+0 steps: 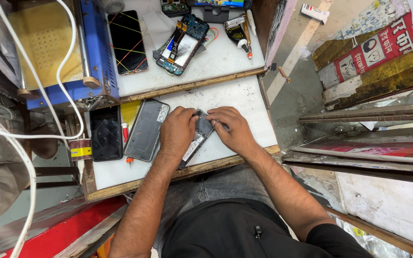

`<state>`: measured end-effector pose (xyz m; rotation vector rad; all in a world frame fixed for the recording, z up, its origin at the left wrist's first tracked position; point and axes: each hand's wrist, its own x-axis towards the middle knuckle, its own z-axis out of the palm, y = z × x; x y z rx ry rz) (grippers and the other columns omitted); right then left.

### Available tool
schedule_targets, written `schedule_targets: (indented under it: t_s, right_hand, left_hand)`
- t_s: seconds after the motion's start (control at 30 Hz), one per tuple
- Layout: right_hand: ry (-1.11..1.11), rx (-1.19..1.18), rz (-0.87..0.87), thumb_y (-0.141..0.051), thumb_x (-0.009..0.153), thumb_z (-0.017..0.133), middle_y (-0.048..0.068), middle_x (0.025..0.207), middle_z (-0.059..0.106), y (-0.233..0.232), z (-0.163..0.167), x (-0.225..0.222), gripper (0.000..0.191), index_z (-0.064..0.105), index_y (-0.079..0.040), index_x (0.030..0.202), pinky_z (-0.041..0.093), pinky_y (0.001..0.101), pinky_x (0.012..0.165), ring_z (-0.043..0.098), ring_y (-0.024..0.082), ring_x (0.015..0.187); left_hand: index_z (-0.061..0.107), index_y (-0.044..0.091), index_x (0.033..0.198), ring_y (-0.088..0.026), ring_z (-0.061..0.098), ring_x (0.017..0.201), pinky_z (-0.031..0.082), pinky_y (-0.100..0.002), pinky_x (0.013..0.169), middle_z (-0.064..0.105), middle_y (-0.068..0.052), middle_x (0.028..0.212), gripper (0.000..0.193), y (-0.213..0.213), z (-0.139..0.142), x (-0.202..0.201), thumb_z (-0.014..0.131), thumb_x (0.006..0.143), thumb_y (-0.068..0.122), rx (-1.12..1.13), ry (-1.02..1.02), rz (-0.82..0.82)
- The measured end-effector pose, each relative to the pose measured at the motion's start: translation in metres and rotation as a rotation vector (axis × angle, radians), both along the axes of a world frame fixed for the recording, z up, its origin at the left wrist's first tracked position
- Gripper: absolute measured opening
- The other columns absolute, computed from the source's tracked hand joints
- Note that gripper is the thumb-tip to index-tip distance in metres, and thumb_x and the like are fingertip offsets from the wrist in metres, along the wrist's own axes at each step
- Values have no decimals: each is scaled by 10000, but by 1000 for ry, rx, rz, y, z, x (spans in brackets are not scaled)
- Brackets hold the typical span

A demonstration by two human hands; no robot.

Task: The person works on a disassembled smartphone on a cluttered workbench. They use a red-handled screwdriver to remove screws from the phone's frame, then lift and set aside the back cover. The person continues to remove additional screws and small components from the phone's interior.

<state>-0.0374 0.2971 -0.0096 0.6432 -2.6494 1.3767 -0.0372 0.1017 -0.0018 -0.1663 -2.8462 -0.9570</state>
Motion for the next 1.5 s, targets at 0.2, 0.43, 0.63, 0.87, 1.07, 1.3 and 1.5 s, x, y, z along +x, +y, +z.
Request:
schedule_targets:
  t_s: [0.2,0.43,0.63,0.87,1.07,1.3,1.5]
  right_hand:
    - [33,120,37,-109,933,712,84,1286,710,-3,0,0,260,726,-91,1192,486,425,1087,602,290,1270]
    - [77,333,148,-185,902,738,94,1464,572,-9,2,0,494,635,-88,1375,415,452,1128,495,321,1345]
    - [65,367,139,-200,902,735,91,1483,553,-11,0,3,526,611,-88,1400,406,459,1131,474,323,1362]
    - [55,374,129,-218,921,731,83,1504,545,-10,0,3,538,598,-116,1432,397,461,1142,457,320,1387]
    - [86,408,174,-343,822,813,111,1511,502,-7,2,4,687,583,-123,1431,375,506,1129,402,370,1411]
    - [51,246,145,-334,779,833,142,1422,578,-6,12,5,819,497,-87,1484,407,479,1130,480,367,1363]
    - [-204,36,69,-200,940,729,169,1262,669,-1,16,-1,562,557,-75,1460,517,386,992,633,284,1168]
  left_hand:
    - [764,88,1007,-301,668,891,570,-433,737,674,-92,926,111,8,-2,5,728,920,146,-113,73,8]
    - [682,-30,1252,-299,607,982,523,-446,800,634,-103,1083,381,12,-12,28,675,886,76,-377,184,-97]
    - [607,-48,1341,-320,571,1176,503,-442,960,590,-152,1283,449,11,-19,41,648,923,112,-400,175,-116]
    - [648,-8,1285,-347,570,1166,487,-489,929,608,-174,1265,430,16,-10,43,701,903,183,-334,129,-46]
    - [725,82,1128,-334,648,1007,522,-479,877,724,-111,1014,280,10,2,25,741,853,128,-196,-25,15]
    - [733,58,1109,-333,687,939,537,-456,848,744,-131,950,266,-5,8,-2,758,862,154,94,-201,46]
    - [747,63,1099,-316,702,966,557,-445,859,718,-141,1022,248,1,21,2,756,889,196,99,-298,-48]
